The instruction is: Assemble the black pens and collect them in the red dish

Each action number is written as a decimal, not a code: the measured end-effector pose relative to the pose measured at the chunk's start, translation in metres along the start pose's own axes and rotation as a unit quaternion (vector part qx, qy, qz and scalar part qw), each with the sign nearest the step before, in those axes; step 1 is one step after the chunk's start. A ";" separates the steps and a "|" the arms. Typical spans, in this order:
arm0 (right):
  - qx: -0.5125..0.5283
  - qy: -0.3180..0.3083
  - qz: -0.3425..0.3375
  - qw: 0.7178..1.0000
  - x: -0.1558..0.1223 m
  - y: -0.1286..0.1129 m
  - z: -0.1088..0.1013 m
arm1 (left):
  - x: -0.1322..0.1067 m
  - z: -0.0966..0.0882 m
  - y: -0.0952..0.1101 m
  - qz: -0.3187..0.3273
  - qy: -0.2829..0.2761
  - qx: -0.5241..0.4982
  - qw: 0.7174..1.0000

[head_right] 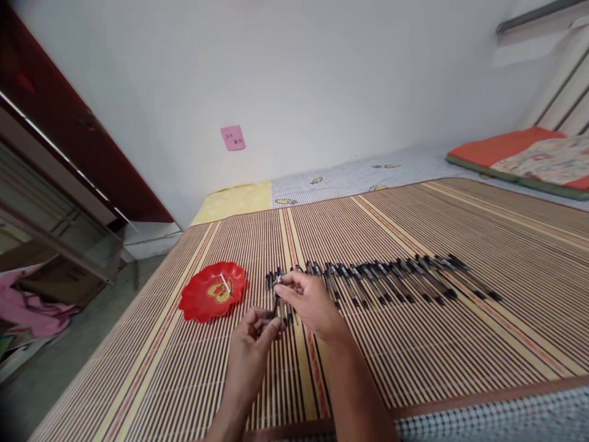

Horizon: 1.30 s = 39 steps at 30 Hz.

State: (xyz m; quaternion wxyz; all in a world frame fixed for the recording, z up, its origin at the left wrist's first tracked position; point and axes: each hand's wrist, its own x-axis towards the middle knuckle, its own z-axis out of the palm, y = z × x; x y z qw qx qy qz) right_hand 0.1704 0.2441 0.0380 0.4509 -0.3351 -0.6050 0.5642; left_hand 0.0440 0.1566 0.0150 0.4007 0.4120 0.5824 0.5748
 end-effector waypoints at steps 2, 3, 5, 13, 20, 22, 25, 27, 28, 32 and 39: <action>-0.018 -0.005 0.006 1.000 0.001 0.010 -0.001 | 0.007 -0.013 0.001 -0.009 0.015 -0.036 0.999; -0.040 0.005 0.007 0.999 0.002 0.015 -0.001 | 0.011 -0.020 0.001 -0.026 0.022 -0.073 0.997; -0.110 0.037 0.005 0.993 0.004 0.022 0.000 | 0.019 -0.033 0.003 -0.073 0.032 -0.175 0.981; -0.512 0.012 0.021 0.859 0.056 0.031 0.045 | 0.029 -0.068 0.013 -0.091 0.038 -0.323 0.941; -0.595 -0.022 0.067 0.801 0.085 0.051 0.084 | 0.030 -0.086 0.011 -0.077 0.037 -0.327 0.941; -0.601 -0.037 0.062 0.796 0.078 0.055 0.088 | 0.031 -0.088 0.011 -0.078 0.043 -0.332 0.939; -0.598 -0.064 0.043 0.797 0.063 0.059 0.092 | 0.031 -0.088 0.012 -0.080 0.053 -0.336 0.937; -0.590 -0.080 0.029 0.803 0.053 0.061 0.094 | 0.031 -0.088 0.013 -0.083 0.059 -0.335 0.937; -0.584 -0.085 0.021 0.807 0.049 0.061 0.095 | 0.031 -0.087 0.013 -0.085 0.058 -0.332 0.938; -0.552 -0.082 0.000 0.830 0.035 0.057 0.085 | 0.030 -0.088 0.010 -0.090 0.036 -0.310 0.946; -0.064 0.077 0.059 0.993 0.015 0.053 0.027 | 0.032 -0.081 -0.001 -0.079 -0.004 -0.214 0.974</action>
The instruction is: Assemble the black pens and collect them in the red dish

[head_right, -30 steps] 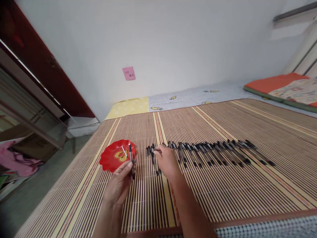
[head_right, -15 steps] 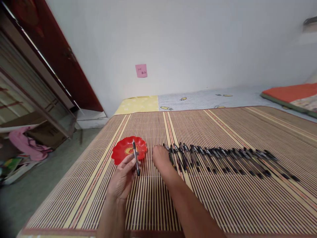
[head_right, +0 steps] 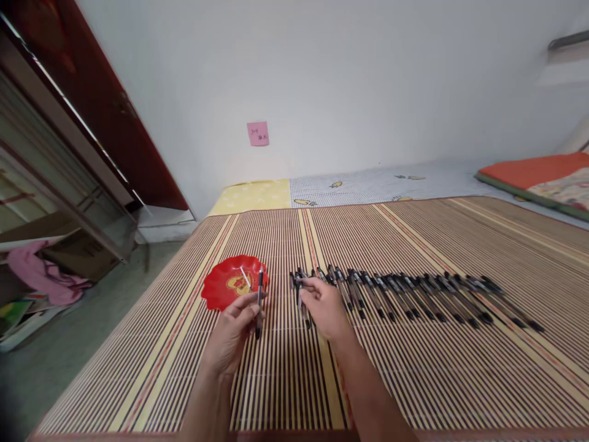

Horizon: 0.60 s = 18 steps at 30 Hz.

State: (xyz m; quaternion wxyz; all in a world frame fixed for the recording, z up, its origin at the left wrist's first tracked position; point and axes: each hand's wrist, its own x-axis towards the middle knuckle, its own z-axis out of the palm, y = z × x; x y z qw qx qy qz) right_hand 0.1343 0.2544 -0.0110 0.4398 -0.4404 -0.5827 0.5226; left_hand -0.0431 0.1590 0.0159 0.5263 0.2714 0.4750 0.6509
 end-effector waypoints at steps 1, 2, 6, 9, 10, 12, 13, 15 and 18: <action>0.064 0.016 0.011 0.998 -0.001 0.001 -0.007 | 0.000 0.002 -0.001 -0.003 -0.004 0.019 1.000; 0.120 0.033 0.019 0.992 -0.001 0.002 -0.012 | -0.001 0.004 -0.003 -0.006 -0.009 0.039 0.999; 0.265 0.081 0.036 0.960 0.002 -0.001 -0.022 | -0.003 0.014 -0.007 -0.017 -0.026 0.103 0.994; 0.302 0.097 0.023 0.948 0.004 -0.007 -0.024 | -0.003 0.019 -0.010 -0.022 -0.058 0.146 0.987; 0.309 0.102 0.016 0.945 0.004 -0.009 -0.025 | -0.003 0.019 -0.012 -0.024 -0.072 0.163 0.984; 0.317 0.113 0.005 0.942 0.004 -0.013 -0.026 | -0.003 0.020 -0.014 -0.029 -0.099 0.194 0.976; 0.319 0.117 0.003 0.941 0.003 -0.014 -0.026 | -0.003 0.019 -0.015 -0.029 -0.109 0.205 0.972; 0.318 0.125 0.002 0.940 0.003 -0.015 -0.027 | -0.003 0.019 -0.018 -0.029 -0.123 0.217 0.968; 0.303 0.113 0.004 0.946 0.002 -0.016 -0.027 | -0.003 0.018 -0.021 -0.019 -0.130 0.221 0.966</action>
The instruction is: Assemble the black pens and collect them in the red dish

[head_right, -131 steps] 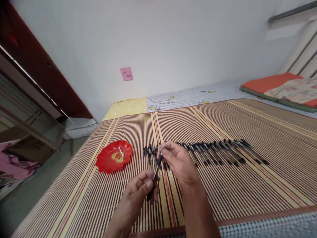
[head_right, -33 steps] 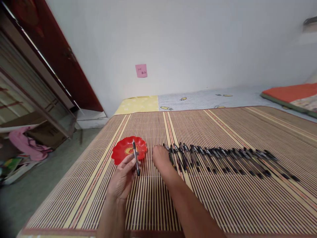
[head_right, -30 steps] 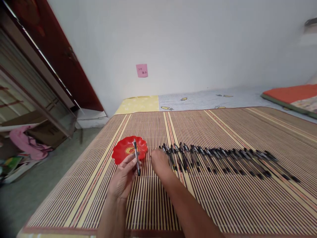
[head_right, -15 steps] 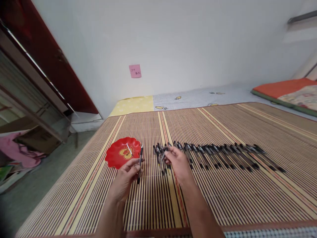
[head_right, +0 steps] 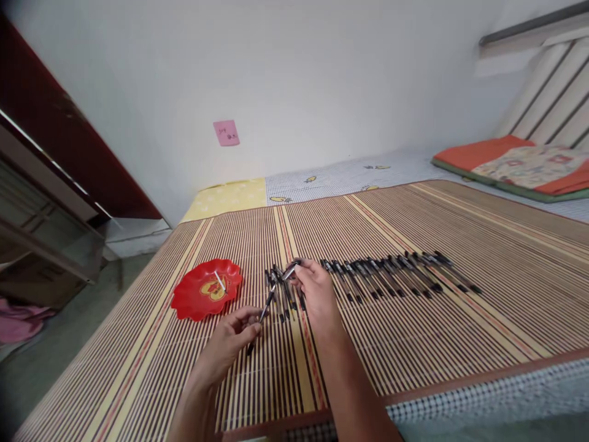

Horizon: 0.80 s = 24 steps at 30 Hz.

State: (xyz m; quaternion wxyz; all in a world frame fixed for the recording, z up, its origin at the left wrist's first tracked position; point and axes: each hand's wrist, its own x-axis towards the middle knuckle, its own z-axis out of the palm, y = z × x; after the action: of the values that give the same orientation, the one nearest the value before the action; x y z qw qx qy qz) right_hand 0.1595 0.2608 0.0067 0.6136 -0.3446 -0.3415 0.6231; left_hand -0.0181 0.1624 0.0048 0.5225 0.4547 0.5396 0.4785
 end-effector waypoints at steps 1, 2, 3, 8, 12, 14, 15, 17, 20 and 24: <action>-0.010 -0.010 0.002 1.000 -0.001 0.000 0.000 | 0.000 0.000 -0.001 0.003 0.001 0.001 1.000; -0.022 -0.023 0.005 0.999 -0.001 0.000 0.001 | 0.000 0.000 -0.001 0.005 0.002 0.003 1.000; -0.032 -0.036 0.007 0.999 -0.002 0.000 0.002 | 0.000 0.000 -0.001 0.006 0.002 0.003 1.000; -0.037 -0.061 0.016 0.997 -0.005 -0.004 0.004 | -0.002 -0.001 0.002 0.008 -0.008 0.013 1.000; -0.022 -0.063 0.018 0.998 -0.007 -0.008 0.004 | -0.003 -0.001 0.004 0.010 -0.015 0.020 1.000; -0.040 -0.083 0.019 0.996 -0.008 -0.011 0.004 | -0.003 0.000 0.006 0.014 -0.017 0.023 1.000; -0.056 -0.097 0.021 0.993 -0.009 -0.011 0.005 | -0.003 0.001 0.007 0.015 -0.017 0.022 0.999; -0.094 -0.136 0.026 0.986 -0.012 -0.012 0.007 | -0.004 0.002 0.008 0.018 -0.010 0.016 1.000; -0.138 -0.193 0.038 0.971 -0.015 -0.012 0.010 | -0.005 0.002 0.009 0.022 0.004 0.001 1.000; -0.142 -0.201 0.045 0.968 -0.015 -0.009 0.012 | -0.006 0.001 0.009 0.035 0.031 -0.015 0.999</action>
State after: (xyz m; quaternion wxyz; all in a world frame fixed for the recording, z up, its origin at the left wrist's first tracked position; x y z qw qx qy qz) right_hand 0.1544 0.2457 0.0210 0.4482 -0.3104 -0.5269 0.6521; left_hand -0.0173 0.1579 0.0145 0.4952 0.4505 0.5321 0.5184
